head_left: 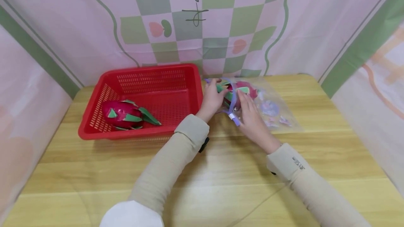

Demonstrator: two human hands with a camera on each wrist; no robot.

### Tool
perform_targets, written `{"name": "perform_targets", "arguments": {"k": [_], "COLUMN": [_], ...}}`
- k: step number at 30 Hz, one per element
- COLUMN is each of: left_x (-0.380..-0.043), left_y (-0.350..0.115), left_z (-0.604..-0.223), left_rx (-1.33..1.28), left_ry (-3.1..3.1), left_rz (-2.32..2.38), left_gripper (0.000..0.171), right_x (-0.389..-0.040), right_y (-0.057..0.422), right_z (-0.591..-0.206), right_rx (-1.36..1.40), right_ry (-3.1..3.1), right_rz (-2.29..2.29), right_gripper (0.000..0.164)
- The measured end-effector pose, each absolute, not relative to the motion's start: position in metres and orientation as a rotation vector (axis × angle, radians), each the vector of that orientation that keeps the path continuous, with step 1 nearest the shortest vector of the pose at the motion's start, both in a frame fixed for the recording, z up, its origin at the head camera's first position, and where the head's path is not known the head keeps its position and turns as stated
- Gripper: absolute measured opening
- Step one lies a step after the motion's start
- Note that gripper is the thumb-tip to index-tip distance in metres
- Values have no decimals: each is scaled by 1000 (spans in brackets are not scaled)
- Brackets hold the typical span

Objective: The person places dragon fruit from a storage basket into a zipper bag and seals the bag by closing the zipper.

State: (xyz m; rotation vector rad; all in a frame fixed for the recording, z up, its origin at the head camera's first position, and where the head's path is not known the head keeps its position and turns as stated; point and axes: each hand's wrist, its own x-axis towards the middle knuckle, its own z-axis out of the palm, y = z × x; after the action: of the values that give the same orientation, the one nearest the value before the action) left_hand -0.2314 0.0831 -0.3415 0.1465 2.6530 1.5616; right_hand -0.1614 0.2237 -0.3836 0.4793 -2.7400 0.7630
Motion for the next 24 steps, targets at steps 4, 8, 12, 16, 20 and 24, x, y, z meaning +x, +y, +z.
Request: {"name": "perform_targets", "arguments": {"k": [4,8,12,16,20,24], "left_x": [-232,-231,-230,-230,-232,-235], "left_y": [86,89,92,95,98,101], "left_z": [-341,-343,-348,-350,-351,-353], "left_rx": [99,50,-83,-153,-173,-194], "left_ry": [2685,2731,2706,2666,2573,2474], "left_rz": [1572,1618,1741,1840,1953,2049], "left_gripper": [39,30,27,26,25,24], "right_x": [-161,-159,-157,-156,-155,-154], "right_y": [225,227,228,229,229,230], "right_z": [-382,-383,-385,-387,-387,-385], "right_rx": [476,472,501,516,517,507], "right_ry": [-2761,-2768,-2732,-2709,-2705,-2721], "right_rz": [782,803,822,829,835,855], "right_gripper": [79,79,79,78,78,80]}}
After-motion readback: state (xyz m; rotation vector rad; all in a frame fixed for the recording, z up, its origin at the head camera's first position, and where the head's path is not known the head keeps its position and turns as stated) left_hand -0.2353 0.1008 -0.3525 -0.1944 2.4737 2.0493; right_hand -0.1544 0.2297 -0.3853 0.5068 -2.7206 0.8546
